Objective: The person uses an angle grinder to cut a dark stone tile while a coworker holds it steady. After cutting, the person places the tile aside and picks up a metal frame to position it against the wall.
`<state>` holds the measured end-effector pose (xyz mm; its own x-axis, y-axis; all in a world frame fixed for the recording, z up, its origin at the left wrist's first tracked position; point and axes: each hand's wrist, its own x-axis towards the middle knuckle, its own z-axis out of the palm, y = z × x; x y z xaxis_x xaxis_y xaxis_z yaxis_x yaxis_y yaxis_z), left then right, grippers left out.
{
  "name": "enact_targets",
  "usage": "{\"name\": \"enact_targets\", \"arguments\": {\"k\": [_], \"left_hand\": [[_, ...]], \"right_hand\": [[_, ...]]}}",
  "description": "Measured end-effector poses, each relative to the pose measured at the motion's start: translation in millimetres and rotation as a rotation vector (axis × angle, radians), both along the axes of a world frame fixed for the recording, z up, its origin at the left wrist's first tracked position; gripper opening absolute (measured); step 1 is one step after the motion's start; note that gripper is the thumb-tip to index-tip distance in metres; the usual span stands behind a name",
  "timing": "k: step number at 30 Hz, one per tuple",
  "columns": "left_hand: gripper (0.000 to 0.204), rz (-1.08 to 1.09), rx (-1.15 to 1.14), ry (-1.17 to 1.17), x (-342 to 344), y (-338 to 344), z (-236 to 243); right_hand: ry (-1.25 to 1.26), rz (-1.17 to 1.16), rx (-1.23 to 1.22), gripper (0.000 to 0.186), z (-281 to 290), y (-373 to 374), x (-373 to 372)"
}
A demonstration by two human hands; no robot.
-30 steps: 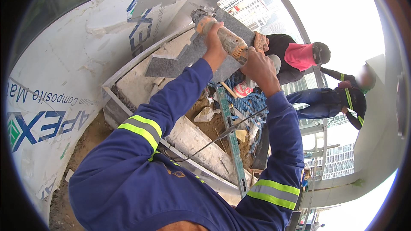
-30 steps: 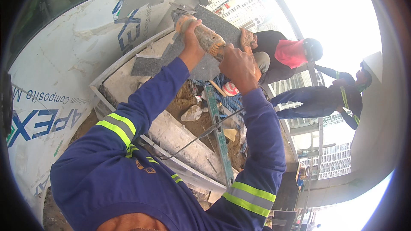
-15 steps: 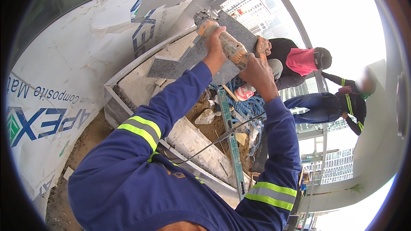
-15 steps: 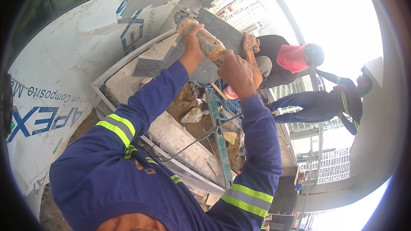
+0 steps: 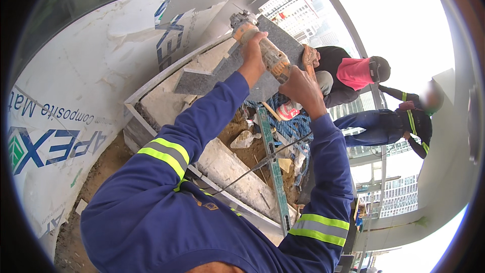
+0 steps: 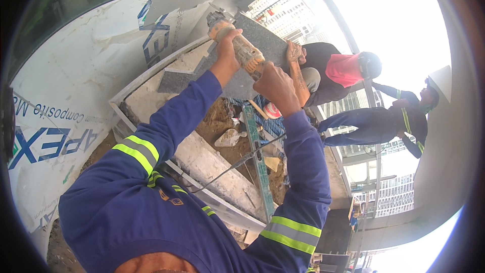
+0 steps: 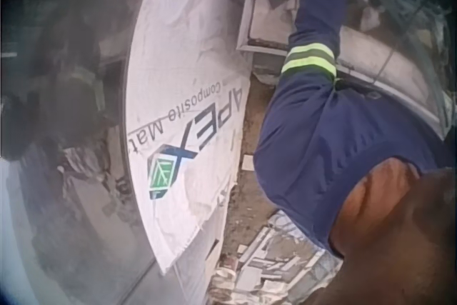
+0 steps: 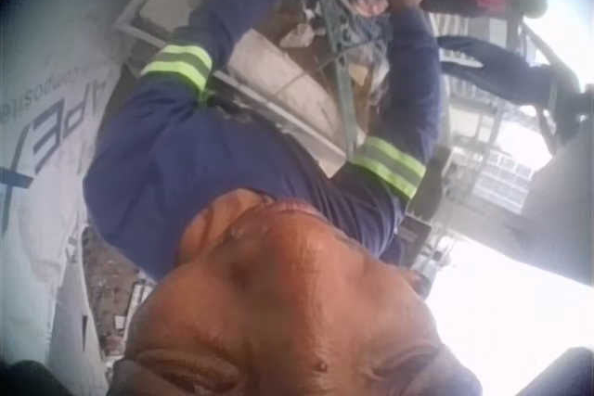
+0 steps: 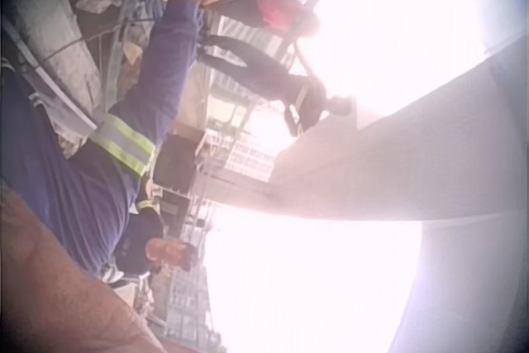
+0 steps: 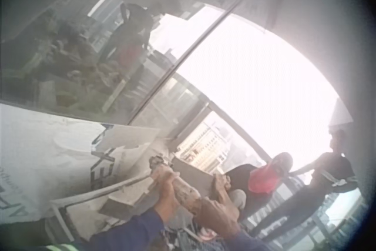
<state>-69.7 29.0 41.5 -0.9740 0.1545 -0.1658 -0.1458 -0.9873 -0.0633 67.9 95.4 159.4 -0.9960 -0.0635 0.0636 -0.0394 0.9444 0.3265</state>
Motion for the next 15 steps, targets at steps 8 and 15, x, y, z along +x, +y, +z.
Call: {"name": "enact_targets", "arguments": {"k": [8,15], "left_hand": [[0.053,-0.008,-0.068,0.012,9,-4,-2],[0.045,-0.015,-0.156,0.036,12,-12,-12]], "right_hand": [[0.017,-0.007,-0.078,0.035,-18,15,-4],[0.032,-0.005,-0.106,0.037,-33,4,8]]}}
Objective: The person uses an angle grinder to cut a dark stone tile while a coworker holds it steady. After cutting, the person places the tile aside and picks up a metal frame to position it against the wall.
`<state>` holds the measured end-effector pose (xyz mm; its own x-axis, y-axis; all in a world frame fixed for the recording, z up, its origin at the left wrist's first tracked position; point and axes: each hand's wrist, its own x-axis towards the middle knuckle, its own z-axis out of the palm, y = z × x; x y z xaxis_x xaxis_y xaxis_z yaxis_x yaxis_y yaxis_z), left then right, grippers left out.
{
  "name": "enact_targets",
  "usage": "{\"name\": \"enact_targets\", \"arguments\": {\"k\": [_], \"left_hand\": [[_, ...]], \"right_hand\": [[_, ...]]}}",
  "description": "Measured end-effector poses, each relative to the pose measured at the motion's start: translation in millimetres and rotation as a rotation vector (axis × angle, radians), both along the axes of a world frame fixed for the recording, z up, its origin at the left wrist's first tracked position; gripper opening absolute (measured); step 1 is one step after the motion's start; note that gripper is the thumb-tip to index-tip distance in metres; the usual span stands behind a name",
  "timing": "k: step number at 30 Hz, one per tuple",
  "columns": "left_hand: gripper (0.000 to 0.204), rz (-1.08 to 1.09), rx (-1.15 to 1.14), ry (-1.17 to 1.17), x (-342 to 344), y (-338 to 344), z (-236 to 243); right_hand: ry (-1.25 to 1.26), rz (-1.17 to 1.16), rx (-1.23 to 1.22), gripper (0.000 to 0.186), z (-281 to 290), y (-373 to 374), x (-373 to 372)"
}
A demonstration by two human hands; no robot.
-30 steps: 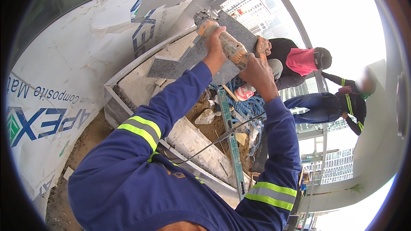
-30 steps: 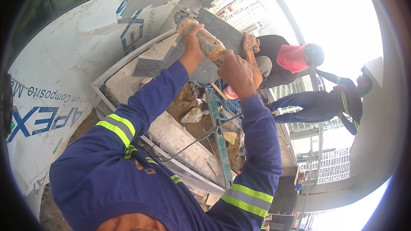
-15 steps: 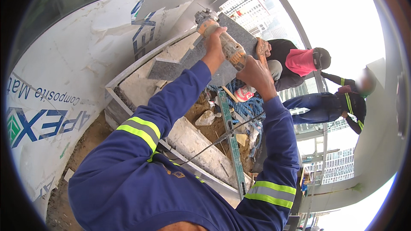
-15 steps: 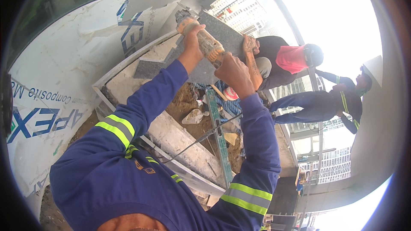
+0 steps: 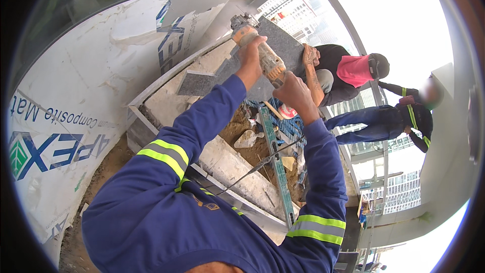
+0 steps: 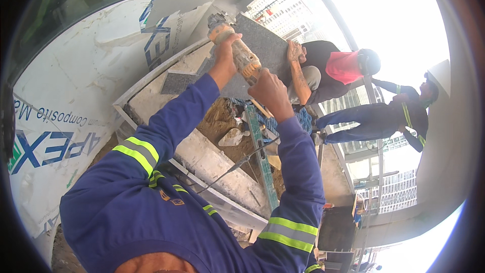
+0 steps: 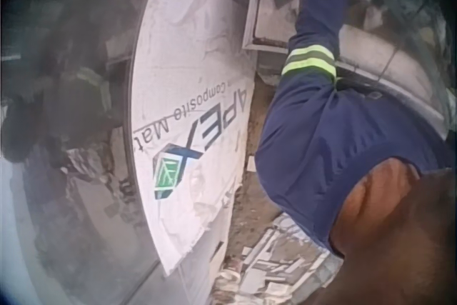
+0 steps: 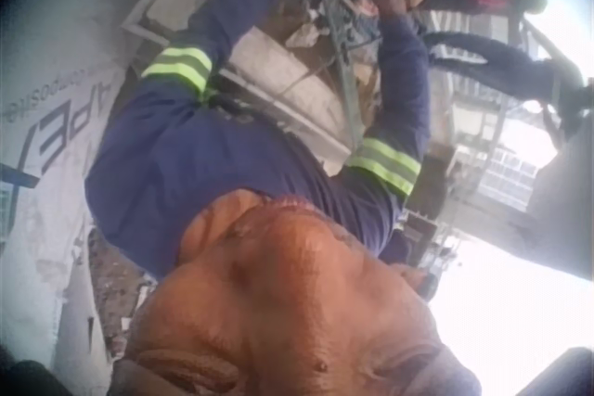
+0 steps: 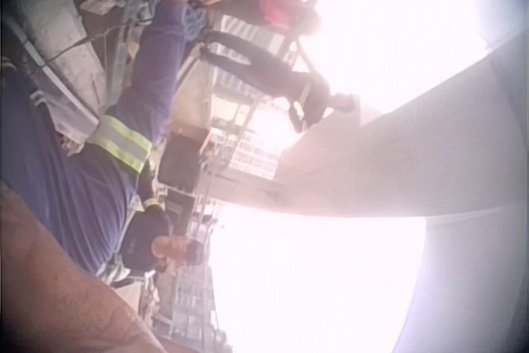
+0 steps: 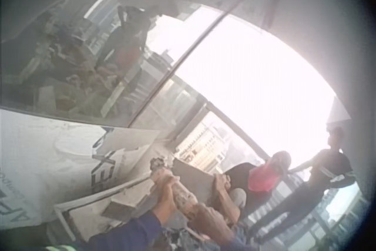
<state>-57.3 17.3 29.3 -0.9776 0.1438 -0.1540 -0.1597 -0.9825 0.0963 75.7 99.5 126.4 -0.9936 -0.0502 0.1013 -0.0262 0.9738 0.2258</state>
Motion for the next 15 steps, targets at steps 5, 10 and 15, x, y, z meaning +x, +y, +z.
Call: {"name": "enact_targets", "arguments": {"k": [5,10,15], "left_hand": [[0.044,-0.022,-0.009,-0.017,0,3,-9],[0.042,-0.011,0.117,0.091,-7,7,-16],[0.039,-0.001,0.096,0.088,-13,8,-9]], "right_hand": [[0.023,-0.033,0.018,0.034,-12,-2,3],[0.051,-0.021,0.078,0.029,-6,-4,-1],[0.058,0.014,0.063,0.029,-1,-1,-1]]}}
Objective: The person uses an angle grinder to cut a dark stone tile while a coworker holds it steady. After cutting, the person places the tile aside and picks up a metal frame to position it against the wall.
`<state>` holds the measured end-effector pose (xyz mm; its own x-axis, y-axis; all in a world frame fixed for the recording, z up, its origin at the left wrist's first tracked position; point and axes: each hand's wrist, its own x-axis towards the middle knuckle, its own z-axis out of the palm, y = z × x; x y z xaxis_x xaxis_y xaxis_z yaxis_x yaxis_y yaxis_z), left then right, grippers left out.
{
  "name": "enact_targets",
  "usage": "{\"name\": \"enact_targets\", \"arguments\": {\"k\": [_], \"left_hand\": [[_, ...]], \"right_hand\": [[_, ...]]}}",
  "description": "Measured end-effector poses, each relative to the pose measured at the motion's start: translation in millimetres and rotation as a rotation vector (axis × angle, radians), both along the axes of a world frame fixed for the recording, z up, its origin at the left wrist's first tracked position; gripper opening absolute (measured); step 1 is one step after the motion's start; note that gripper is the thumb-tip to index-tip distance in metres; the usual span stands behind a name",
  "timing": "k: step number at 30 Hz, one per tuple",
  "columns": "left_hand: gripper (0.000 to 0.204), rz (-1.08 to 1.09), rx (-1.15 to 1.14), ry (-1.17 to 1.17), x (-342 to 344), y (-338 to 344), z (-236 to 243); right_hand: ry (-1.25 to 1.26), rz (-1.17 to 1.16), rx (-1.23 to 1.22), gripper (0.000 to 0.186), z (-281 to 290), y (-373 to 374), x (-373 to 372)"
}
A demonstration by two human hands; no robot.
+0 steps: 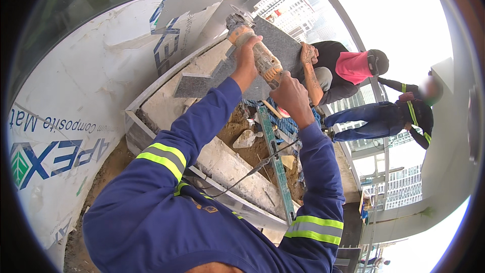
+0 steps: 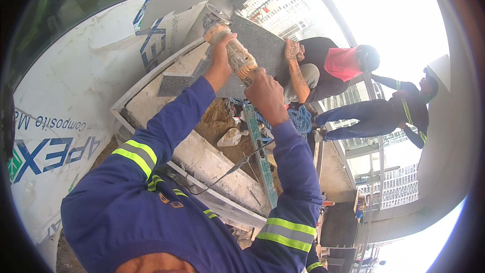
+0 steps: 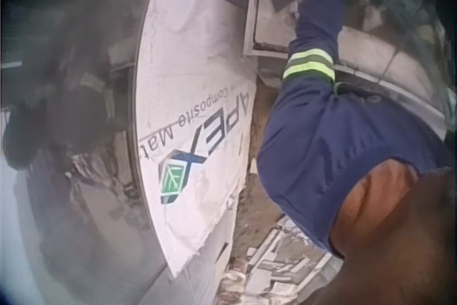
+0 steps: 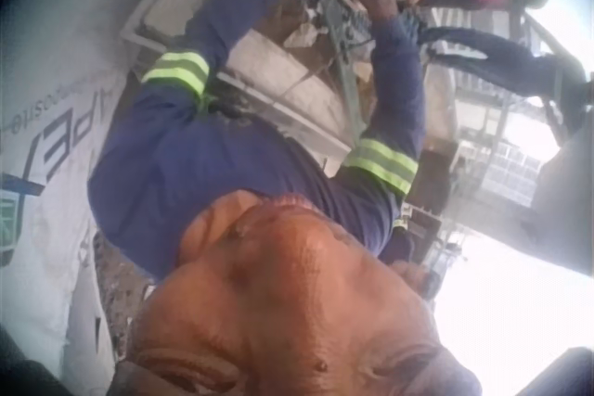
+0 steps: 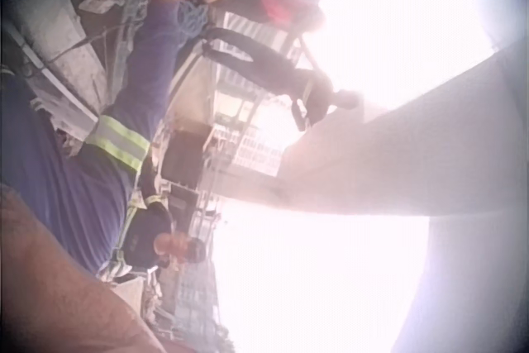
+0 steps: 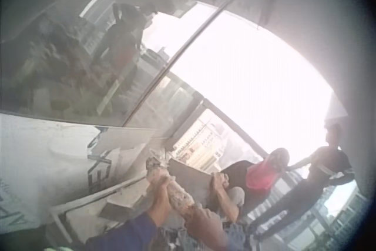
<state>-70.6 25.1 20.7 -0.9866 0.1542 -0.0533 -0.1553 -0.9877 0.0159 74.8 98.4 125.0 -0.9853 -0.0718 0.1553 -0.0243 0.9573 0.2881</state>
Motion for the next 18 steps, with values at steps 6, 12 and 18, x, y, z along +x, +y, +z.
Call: {"name": "enact_targets", "arguments": {"k": [6,12,18], "left_hand": [[0.039,0.038,-0.110,-0.067,10,-4,6],[0.046,0.040,-0.155,-0.081,12,-8,2],[0.046,0.029,-0.230,-0.102,13,-15,6]], "right_hand": [[0.000,-0.036,-0.086,0.036,-13,9,-2],[-0.003,-0.084,-0.160,0.040,-21,7,-4],[0.001,-0.072,-0.185,0.034,-24,-3,3]]}}
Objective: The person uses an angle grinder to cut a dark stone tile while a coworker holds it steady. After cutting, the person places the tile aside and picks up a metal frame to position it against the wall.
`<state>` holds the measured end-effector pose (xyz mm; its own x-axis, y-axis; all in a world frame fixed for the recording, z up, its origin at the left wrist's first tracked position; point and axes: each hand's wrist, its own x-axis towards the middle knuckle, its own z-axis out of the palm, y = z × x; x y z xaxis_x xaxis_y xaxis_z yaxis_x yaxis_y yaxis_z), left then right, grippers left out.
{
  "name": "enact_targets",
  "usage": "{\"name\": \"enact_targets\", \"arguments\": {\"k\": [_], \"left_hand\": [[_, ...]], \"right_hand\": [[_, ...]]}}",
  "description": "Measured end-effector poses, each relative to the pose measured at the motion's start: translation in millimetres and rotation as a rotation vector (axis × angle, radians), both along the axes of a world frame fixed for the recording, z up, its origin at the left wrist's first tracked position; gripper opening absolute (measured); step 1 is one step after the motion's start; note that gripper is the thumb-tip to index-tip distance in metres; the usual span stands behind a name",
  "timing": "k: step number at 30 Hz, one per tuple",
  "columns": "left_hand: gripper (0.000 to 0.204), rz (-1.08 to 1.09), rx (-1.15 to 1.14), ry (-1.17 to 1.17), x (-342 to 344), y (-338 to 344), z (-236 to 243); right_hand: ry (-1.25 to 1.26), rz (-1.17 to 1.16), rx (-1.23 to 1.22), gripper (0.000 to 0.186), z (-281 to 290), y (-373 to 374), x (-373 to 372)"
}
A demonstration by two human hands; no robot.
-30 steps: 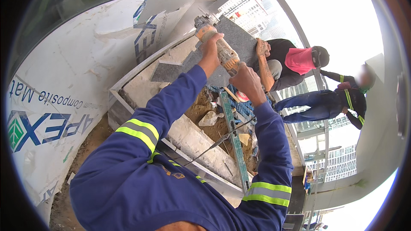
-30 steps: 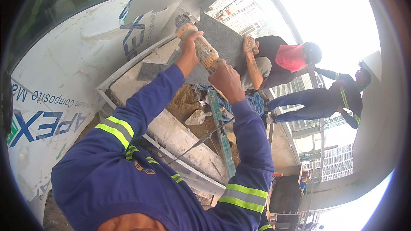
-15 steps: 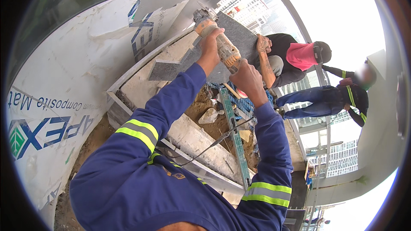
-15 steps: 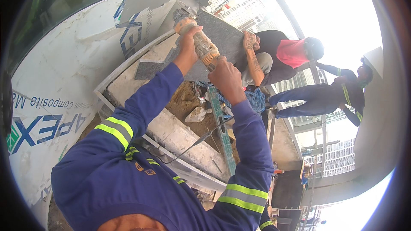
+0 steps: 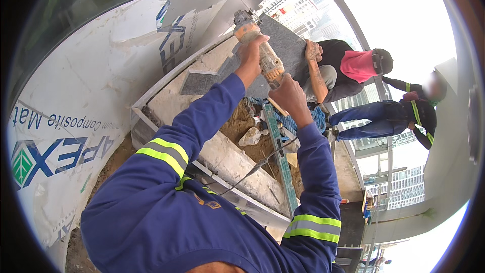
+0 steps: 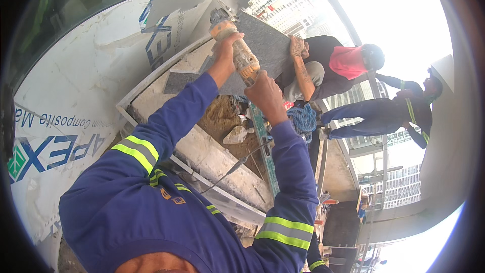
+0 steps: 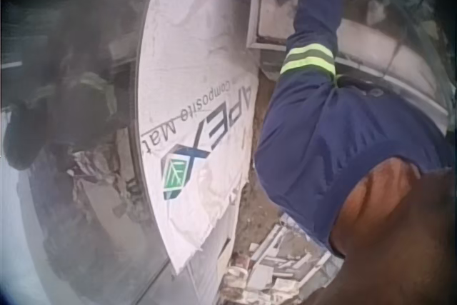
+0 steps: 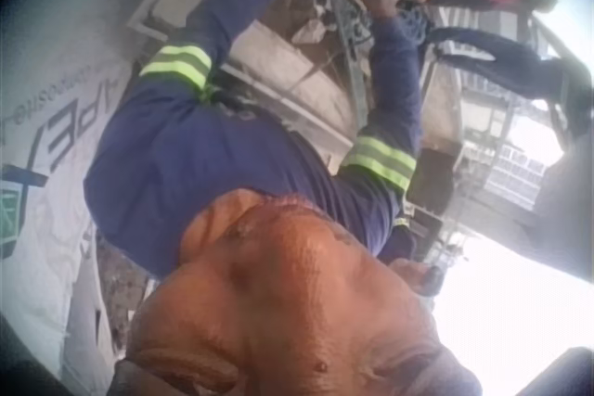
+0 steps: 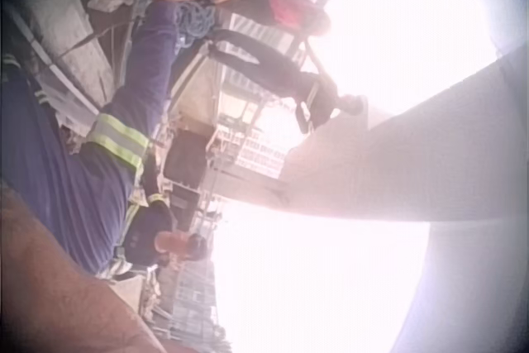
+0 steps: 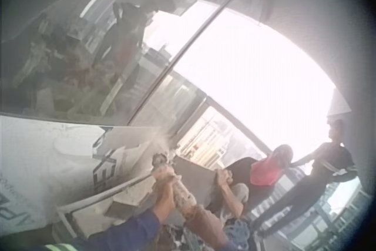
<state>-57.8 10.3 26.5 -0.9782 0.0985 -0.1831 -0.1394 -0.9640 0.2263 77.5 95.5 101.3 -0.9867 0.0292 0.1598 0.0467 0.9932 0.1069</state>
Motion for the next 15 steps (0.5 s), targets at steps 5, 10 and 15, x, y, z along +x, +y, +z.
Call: {"name": "enact_targets", "arguments": {"k": [5,10,15], "left_hand": [[0.046,0.001,0.015,0.019,-3,3,-4],[0.042,-0.064,0.190,0.125,-3,7,-14],[0.040,-0.097,0.297,0.097,11,8,-17]], "right_hand": [[-0.016,-0.003,0.018,0.033,1,-1,2],[0.049,0.015,0.151,0.027,2,-6,10],[0.007,0.035,0.240,0.025,11,-8,14]]}}
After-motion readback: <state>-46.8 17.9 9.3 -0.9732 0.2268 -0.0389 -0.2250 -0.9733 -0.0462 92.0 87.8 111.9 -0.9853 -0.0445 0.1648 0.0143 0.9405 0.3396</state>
